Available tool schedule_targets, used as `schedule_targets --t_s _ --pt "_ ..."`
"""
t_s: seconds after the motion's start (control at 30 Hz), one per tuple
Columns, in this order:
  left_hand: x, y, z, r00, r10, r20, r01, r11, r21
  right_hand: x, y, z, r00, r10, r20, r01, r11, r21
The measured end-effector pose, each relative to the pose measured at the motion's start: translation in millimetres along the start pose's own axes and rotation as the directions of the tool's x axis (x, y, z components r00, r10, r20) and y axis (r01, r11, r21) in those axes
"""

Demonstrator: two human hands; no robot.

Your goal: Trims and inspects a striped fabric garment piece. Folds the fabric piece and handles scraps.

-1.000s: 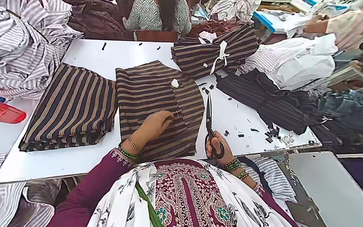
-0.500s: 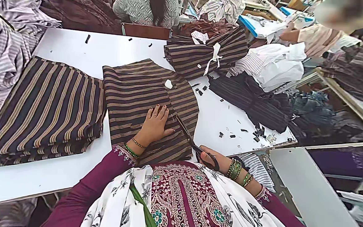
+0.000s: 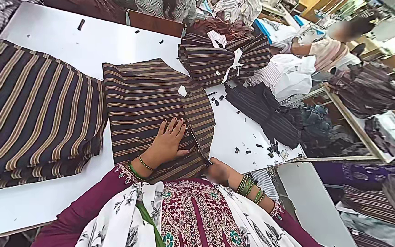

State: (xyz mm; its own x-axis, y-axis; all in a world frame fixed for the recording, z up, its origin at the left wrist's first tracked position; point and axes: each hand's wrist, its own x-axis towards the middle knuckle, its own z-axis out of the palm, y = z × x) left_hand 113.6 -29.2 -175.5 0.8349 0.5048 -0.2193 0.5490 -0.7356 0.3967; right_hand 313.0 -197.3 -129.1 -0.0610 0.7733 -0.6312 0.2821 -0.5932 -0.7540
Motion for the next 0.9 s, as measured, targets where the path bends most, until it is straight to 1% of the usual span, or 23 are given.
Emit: schedule_targets --t_s 0.23,0.43,0.5,0.57,0.63,0.7,0.8,0.9 --pt "-1 0 -3 0.998 0.027 0.051 -0.025 0.999 -0.039 -1 -7 5 0.999 0.035 -0.036 -0.036 0.999 -0.033" --pt "0 -1 -4 0.997 0.031 0.067 -0.029 0.999 -0.027 1 -10 13 0.996 0.063 -0.068 -0.065 0.998 -0.028" --pt "-1 -1 -5 0.997 0.034 0.066 -0.032 0.999 -0.032 1 -11 15 0.996 0.067 -0.067 -0.071 0.996 -0.060" --pt "-1 -2 -4 0.997 0.040 0.067 -0.038 0.999 -0.034 1 -9 16 0.996 0.052 -0.075 -0.057 0.996 -0.071" --pt "0 -3 -2 0.997 0.049 0.053 -0.048 0.998 -0.029 1 -3 20 0.994 0.005 -0.106 -0.009 0.999 -0.032" --pt "0 -3 -4 0.996 0.051 0.069 -0.049 0.998 -0.027 0 3 24 0.991 -0.028 -0.127 0.030 0.999 0.012" --pt "0 -2 -5 0.996 0.054 0.077 -0.051 0.998 -0.039 -1 6 26 0.993 -0.035 -0.116 0.039 0.999 0.025" --pt "0 -3 -6 0.995 0.051 0.085 -0.049 0.998 -0.029 2 4 22 0.998 0.014 -0.067 -0.013 1.000 0.015"
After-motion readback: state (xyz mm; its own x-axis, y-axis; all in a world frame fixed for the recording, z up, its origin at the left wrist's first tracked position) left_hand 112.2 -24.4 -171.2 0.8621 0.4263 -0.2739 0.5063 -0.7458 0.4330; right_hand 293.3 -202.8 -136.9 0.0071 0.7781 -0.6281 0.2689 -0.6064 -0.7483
